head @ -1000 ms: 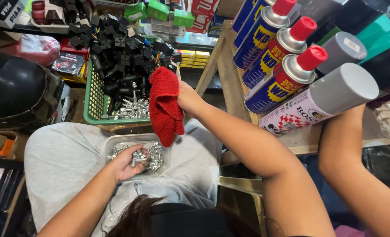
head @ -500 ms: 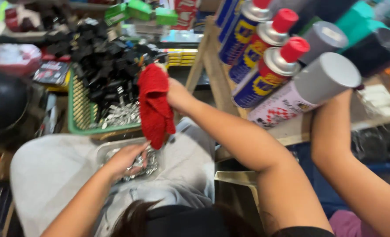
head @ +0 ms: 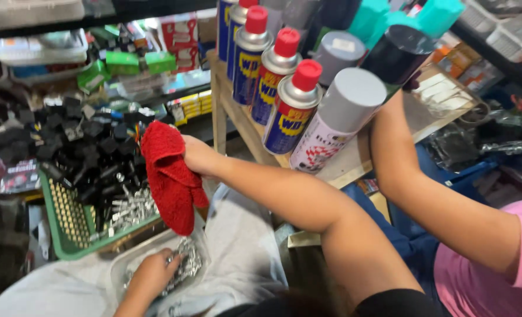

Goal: The person sits cross-legged on a chair and cleans small metal screws using a red cloth. They pick up screws from a clear plastic container resting on their lap, wipe each one individually, and place the cleaned screws into a green basket positioned in front of them.

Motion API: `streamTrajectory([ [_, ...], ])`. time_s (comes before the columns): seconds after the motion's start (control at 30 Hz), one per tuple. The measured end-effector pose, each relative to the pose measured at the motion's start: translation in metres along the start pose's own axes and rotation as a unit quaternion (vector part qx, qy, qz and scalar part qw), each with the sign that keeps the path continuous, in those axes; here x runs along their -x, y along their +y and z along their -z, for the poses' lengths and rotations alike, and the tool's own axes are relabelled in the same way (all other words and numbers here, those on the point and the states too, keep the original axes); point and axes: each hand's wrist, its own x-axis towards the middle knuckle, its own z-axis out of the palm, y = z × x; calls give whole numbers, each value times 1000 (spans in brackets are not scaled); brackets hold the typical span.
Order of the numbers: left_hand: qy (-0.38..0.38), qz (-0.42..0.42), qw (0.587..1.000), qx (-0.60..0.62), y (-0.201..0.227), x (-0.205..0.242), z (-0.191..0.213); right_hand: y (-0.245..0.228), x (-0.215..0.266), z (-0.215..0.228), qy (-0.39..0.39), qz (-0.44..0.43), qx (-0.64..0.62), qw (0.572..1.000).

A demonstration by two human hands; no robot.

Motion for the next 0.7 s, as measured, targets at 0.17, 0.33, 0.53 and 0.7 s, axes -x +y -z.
streamTrajectory([
  [0.17,-20,-24,995,-93,-17,-11,-2,-6,-3,10,36,-2,0,999],
  [0.33,-76,44,983,-163,-40,-23,-19,-7,0,14,62,-5,4,998],
  [0.53,-52,-9,992,-112,-43,-25,-27,-6,-3,23,71,-16,6,997],
  [0.7,-45,10,998,37,8,5,25,-6,-2,17,70,-16,9,997],
])
